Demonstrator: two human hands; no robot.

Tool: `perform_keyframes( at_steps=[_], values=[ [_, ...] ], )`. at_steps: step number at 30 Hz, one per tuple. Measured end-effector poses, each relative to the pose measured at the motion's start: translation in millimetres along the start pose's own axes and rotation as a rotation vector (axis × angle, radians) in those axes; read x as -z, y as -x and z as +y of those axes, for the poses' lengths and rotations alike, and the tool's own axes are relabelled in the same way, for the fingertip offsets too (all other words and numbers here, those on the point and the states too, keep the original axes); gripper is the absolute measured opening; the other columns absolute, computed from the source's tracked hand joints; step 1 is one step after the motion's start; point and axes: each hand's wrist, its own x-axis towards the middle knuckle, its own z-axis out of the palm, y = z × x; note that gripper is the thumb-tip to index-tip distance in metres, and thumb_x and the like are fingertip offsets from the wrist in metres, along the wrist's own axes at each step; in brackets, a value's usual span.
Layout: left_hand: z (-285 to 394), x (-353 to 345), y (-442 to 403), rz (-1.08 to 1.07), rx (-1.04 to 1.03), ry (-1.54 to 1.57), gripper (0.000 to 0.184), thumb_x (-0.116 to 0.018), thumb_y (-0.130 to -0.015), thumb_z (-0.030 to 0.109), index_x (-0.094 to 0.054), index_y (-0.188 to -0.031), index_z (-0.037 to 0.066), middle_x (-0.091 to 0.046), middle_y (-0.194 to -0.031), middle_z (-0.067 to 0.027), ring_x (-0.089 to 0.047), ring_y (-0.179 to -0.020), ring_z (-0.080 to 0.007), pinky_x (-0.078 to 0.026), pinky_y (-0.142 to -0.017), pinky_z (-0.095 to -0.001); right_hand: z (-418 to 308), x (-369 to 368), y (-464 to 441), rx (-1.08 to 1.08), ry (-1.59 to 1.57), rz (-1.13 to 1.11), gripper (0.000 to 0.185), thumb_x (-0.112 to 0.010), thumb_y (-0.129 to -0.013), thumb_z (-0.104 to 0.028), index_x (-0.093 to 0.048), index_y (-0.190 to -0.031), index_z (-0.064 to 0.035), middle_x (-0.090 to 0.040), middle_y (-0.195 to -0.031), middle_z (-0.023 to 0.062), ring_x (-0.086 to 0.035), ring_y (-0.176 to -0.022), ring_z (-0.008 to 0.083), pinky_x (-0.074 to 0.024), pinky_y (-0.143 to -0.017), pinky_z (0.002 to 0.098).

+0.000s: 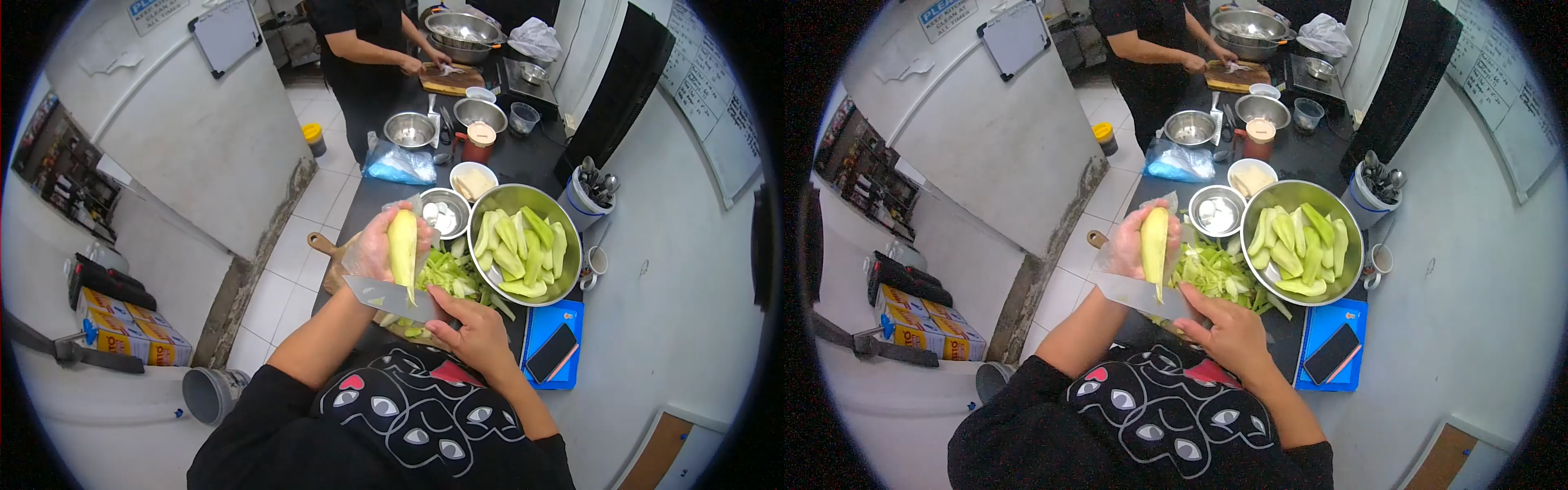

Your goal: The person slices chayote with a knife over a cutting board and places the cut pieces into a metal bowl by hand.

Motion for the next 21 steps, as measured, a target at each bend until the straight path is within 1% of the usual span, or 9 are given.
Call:
perform_keyframes(
  at_steps=[1, 4, 7, 10, 13, 16, 17, 20, 21],
  values=[
    [-3.5, 2.1, -0.8, 0.017, -0.027, -0.071, 0.026, -0.038, -0.095, 0.027, -0.052, -0.105, 0.008, -0.057, -0.081, -0.0129, -0.059, -0.075, -0.0253, -0.053, -0.064, -0.0348, -0.5, -0.5, -1.2, 0.005, 0.018, 0.019, 0.049, -0.066, -0.079, -0.041, -0.057, -0.124, -0.0233, -0.066, -0.083, 0.0075, -0.064, -0.069, 0.0251, -0.0501, -0.06, 0.0348],
    [-6.3, 15.9, -4.3, -0.197, 0.011, 0.024, 0.025, -0.042, -0.095, 0.033, -0.048, -0.11, 0.013, -0.059, -0.09, -0.0135, -0.062, -0.086, -0.0309, -0.051, -0.076, -0.0401, -1.3, -0.1, -3.3, -0.002, 0.067, 0.052, 0.05, -0.067, -0.078, -0.042, -0.058, -0.123, -0.0231, -0.063, -0.075, 0.0067, -0.062, -0.065, 0.0242, -0.0483, -0.056, 0.0348],
    [-5.8, 16.6, -2.8, -0.22, 0.01, 0.055, 0.024, -0.042, -0.095, 0.032, -0.048, -0.11, 0.014, -0.059, -0.092, -0.0141, -0.062, -0.088, -0.033, -0.051, -0.078, -0.0428, -2.1, 0.9, -4.7, 0.004, 0.094, 0.076, 0.05, -0.066, -0.078, -0.043, -0.059, -0.123, -0.0223, -0.06, -0.071, 0.0058, -0.06, -0.062, 0.0236, -0.0471, -0.054, 0.0343],
    [-3.5, 5.2, 4.4, -0.186, 0.004, 0.077, 0.023, -0.043, -0.095, 0.031, -0.048, -0.109, 0.014, -0.059, -0.092, -0.0139, -0.062, -0.089, -0.0339, -0.051, -0.078, -0.0434, -5.4, 3.3, -6.8, -0.007, 0.121, 0.061, 0.05, -0.065, -0.078, -0.044, -0.059, -0.123, -0.0209, -0.06, -0.071, 0.006, -0.06, -0.061, 0.0236, -0.047, -0.053, 0.0339],
    [-2.3, -24.3, 20.7, 0.084, -0.003, -0.038, 0.023, -0.042, -0.093, 0.027, -0.052, -0.106, 0.01, -0.058, -0.085, -0.0128, -0.059, -0.08, -0.0297, -0.051, -0.071, -0.0417, -1.6, 0.1, -9.8, 0.015, 0.139, 0.138, 0.05, -0.065, -0.079, -0.044, -0.059, -0.123, -0.0205, -0.06, -0.071, 0.007, -0.059, -0.061, 0.0242, -0.0471, -0.054, 0.0347],
    [-13.5, -17.8, 29.0, -0.144, 0.034, 0.07, 0.022, -0.043, -0.093, 0.026, -0.052, -0.105, 0.01, -0.058, -0.086, -0.0129, -0.06, -0.081, -0.0289, -0.052, -0.072, -0.0413, 3.2, 6.0, -17.8, -0.082, 0.061, 0.125, 0.05, -0.064, -0.08, -0.043, -0.058, -0.123, -0.0202, -0.063, -0.076, 0.0096, -0.061, -0.066, 0.0266, -0.0486, -0.057, 0.0359],
    [-8.9, -18.0, 29.3, -0.109, 0.057, 0.013, 0.021, -0.045, -0.092, 0.025, -0.052, -0.105, 0.01, -0.06, -0.089, -0.0146, -0.061, -0.084, -0.0285, -0.052, -0.075, -0.0413, 5.3, 4.9, -16.3, -0.051, 0.05, 0.112, 0.049, -0.064, -0.08, -0.043, -0.058, -0.124, -0.0202, -0.064, -0.08, 0.0104, -0.062, -0.068, 0.0272, -0.0493, -0.059, 0.0359],
    [-0.8, -10.9, 12.5, -0.007, -0.019, 0.006, 0.02, -0.046, -0.091, 0.025, -0.048, -0.106, 0.011, -0.058, -0.098, -0.0173, -0.06, -0.097, -0.0347, -0.05, -0.086, -0.0464, 7.8, 0.7, -7.5, -0.009, -0.005, 0.047, 0.049, -0.064, -0.081, -0.042, -0.057, -0.124, -0.0201, -0.066, -0.088, 0.0122, -0.064, -0.074, 0.0289, -0.0508, -0.063, 0.0361],
    [2.9, -8.2, 8.2, -0.06, -0.022, 0.052, 0.02, -0.046, -0.091, 0.024, -0.048, -0.105, 0.011, -0.058, -0.098, -0.0166, -0.06, -0.097, -0.034, -0.05, -0.088, -0.046, 5.2, 2.3, -5.8, -0.028, -0.037, 0.004, 0.049, -0.064, -0.081, -0.041, -0.057, -0.125, -0.02, -0.066, -0.091, 0.0125, -0.064, -0.075, 0.0291, -0.0511, -0.064, 0.036]
  ],
)
